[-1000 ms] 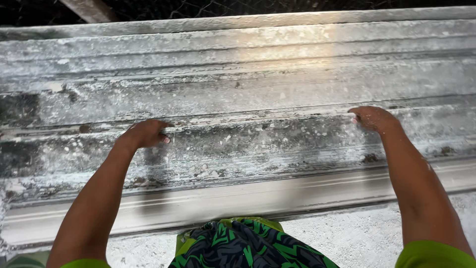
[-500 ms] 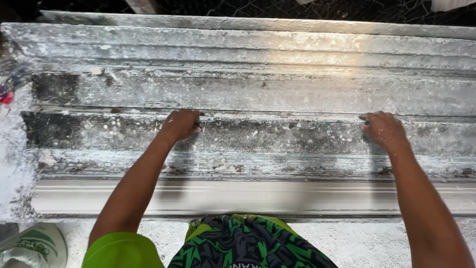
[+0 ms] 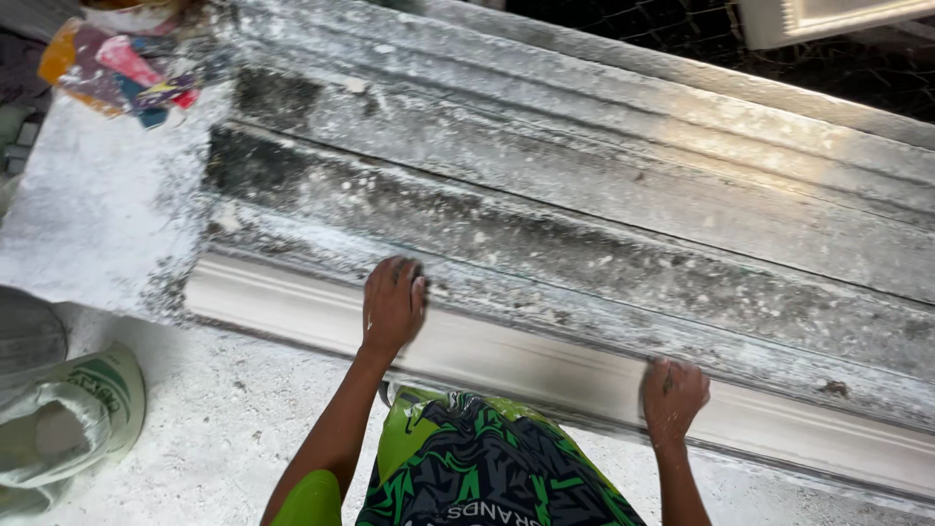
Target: The person uses a green hand brush to sweep plaster dust and debris out of the grooves of long decorative cornice mouldings laid on a work table, working along each piece section by section. They then lift one cleaned moulding from the stack and carry it.
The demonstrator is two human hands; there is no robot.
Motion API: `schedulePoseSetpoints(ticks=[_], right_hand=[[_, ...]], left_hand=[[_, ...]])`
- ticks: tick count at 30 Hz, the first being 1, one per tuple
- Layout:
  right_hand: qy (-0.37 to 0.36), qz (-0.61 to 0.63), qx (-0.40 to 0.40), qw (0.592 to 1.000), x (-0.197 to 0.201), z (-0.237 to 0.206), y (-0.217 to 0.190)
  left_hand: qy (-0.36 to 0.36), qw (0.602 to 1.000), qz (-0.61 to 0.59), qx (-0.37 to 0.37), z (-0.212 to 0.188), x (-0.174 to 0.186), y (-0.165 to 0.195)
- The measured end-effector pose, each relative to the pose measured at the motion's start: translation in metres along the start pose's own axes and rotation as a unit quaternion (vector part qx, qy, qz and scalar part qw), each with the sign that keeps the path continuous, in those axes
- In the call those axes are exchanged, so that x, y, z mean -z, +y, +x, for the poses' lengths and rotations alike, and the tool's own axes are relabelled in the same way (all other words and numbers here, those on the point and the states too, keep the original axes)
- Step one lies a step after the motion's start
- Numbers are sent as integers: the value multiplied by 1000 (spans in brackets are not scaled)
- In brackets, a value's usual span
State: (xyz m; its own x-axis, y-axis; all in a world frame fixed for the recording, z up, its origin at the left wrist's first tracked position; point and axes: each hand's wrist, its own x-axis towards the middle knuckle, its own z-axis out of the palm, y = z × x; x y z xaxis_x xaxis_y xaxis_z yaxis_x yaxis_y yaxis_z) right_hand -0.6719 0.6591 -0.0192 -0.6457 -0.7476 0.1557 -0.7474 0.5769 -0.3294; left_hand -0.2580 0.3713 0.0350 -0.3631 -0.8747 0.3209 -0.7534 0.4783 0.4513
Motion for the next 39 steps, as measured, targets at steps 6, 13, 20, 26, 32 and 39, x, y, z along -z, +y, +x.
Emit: schedulePoseSetpoints(ticks=[6,13,20,26,32,39], right_hand=[[-17,-52,-112,992,-27,-75,-88],[0,79,-178,981,-44,-127,-178],[25,181,-202,962,-47,-153,-229],[103,390,-372,836,-41,-141,-238],[119,500,-430,742,-34,-143,-255],[166,631,-508,562,-27,-131,-254]], left_hand=[[113,988,32,97,-37,83,-121],[189,939,-4,289,-74,144,-279],[23,953,-35,300,-62,128,-324],[-7,962,5,272,-51,125,-320],[-135,927,-69,343,-50,134,-320],[-31,951,-91,294,-57,159,-312]])
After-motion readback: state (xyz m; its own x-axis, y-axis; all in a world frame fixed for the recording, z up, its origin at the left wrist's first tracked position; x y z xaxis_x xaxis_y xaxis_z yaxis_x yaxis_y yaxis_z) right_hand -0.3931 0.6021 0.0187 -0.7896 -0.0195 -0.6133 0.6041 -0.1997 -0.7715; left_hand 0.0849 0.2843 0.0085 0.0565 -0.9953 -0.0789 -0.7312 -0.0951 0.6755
